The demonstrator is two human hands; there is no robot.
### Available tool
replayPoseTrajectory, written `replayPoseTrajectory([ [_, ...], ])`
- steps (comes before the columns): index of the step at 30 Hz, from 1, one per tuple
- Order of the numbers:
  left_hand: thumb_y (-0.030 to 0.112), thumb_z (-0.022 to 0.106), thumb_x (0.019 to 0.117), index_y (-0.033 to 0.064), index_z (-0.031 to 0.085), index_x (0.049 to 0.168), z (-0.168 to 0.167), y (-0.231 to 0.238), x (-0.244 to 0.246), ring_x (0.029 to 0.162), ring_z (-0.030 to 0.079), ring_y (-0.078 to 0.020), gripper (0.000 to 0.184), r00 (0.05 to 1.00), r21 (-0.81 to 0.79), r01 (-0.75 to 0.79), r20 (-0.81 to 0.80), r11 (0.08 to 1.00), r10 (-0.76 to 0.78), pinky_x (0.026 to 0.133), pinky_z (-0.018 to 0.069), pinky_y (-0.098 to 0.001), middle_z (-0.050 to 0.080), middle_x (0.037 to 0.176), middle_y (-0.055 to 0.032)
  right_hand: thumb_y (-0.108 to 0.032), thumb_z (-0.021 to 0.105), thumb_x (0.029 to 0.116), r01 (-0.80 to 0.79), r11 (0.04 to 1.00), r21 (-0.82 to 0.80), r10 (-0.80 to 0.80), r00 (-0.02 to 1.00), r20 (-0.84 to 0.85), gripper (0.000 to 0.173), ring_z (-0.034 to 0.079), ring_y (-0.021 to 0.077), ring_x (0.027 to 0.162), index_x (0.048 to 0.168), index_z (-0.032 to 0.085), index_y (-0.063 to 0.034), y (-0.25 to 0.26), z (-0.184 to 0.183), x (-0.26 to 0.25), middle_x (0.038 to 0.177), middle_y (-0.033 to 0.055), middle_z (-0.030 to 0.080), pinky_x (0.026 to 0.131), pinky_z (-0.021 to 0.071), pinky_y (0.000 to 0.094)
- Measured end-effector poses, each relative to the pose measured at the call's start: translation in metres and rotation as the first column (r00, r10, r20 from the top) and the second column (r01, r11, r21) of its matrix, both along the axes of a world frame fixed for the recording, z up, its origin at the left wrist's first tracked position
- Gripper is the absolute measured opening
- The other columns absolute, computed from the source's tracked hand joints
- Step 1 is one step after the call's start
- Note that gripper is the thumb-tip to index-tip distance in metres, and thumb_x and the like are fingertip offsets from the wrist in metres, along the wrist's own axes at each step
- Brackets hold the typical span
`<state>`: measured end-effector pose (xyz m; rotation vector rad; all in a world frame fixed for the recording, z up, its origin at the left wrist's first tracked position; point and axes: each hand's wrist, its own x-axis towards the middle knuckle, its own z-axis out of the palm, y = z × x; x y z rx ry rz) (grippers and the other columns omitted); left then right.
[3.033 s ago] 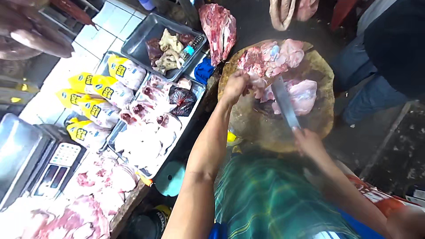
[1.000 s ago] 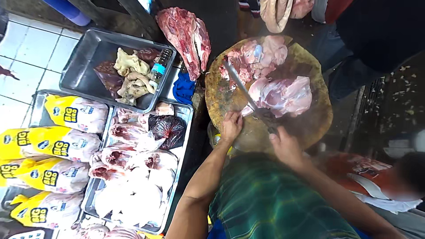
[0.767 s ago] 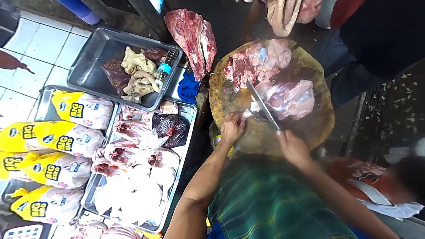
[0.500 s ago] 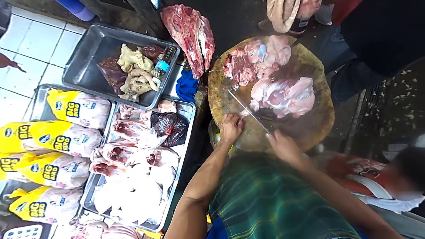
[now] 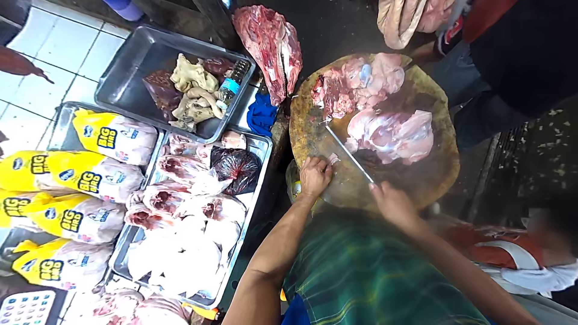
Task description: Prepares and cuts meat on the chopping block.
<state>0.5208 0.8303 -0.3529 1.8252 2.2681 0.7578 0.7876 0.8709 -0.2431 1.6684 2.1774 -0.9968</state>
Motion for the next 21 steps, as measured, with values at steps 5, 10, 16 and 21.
replayPoseTrajectory([
  [5, 0.028, 0.066, 0.0912, 0.0085, 0.071, 0.108, 0.019, -0.030, -0.005, 0.104, 0.067, -0.0263, 0.027, 0.970, -0.016, -0.170, 0.173, 0.985, 0.170, 0.093, 0.0547, -0.0464, 0.071, 0.104, -0.0084, -0.056, 0.033, 0.1079, 0.055, 0.963, 0.264, 0.030, 0.951, -0.308, 0.059, 0.062, 0.0239, 0.060, 0.102, 0.064, -0.0062, -0.016, 0.022, 0.009, 0.064, 0.0071, 0.057, 0.057, 0.0518, 0.0449],
  [10, 0.029, 0.064, 0.0963, 0.0091, 0.075, 0.094, 0.010, -0.030, -0.004, 0.099, 0.068, -0.0270, 0.023, 0.978, -0.016, -0.189, 0.083, 0.982, 0.189, 0.088, 0.0557, -0.0454, 0.071, 0.097, -0.0094, -0.066, 0.028, 0.1052, -0.091, 0.995, -0.038, 0.089, 0.994, -0.055, 0.066, 0.072, 0.0339, 0.089, 0.117, 0.063, -0.0109, -0.012, -0.013, 0.010, 0.088, 0.0143, 0.070, 0.079, 0.0564, 0.0562],
  [16, 0.033, 0.058, 0.1030, 0.0122, 0.073, 0.116, 0.065, 0.056, -0.022, 0.105, 0.070, -0.0248, 0.029, 0.902, -0.247, -0.146, 0.364, 0.958, 0.231, 0.095, 0.0553, -0.0532, 0.073, 0.111, -0.0097, -0.055, 0.032, 0.1072, 0.077, 0.992, 0.102, -0.064, 0.990, -0.124, 0.062, 0.070, 0.0355, 0.074, 0.116, 0.064, -0.0023, -0.026, -0.013, 0.085, 0.078, 0.0164, 0.068, 0.067, 0.0565, 0.0565],
  [21, 0.032, 0.048, 0.1029, -0.0005, 0.074, 0.099, 0.132, 0.134, 0.027, 0.076, 0.072, -0.0342, 0.042, 0.981, 0.004, 0.187, -0.060, 0.982, -0.186, 0.063, 0.0585, -0.0519, 0.073, 0.085, -0.0206, -0.058, 0.029, 0.1077, 0.142, 0.990, -0.008, -0.142, 0.987, -0.075, 0.064, 0.070, 0.0355, 0.077, 0.119, 0.063, -0.0045, -0.026, -0.035, 0.125, 0.080, 0.0164, 0.068, 0.072, 0.0561, 0.0565],
])
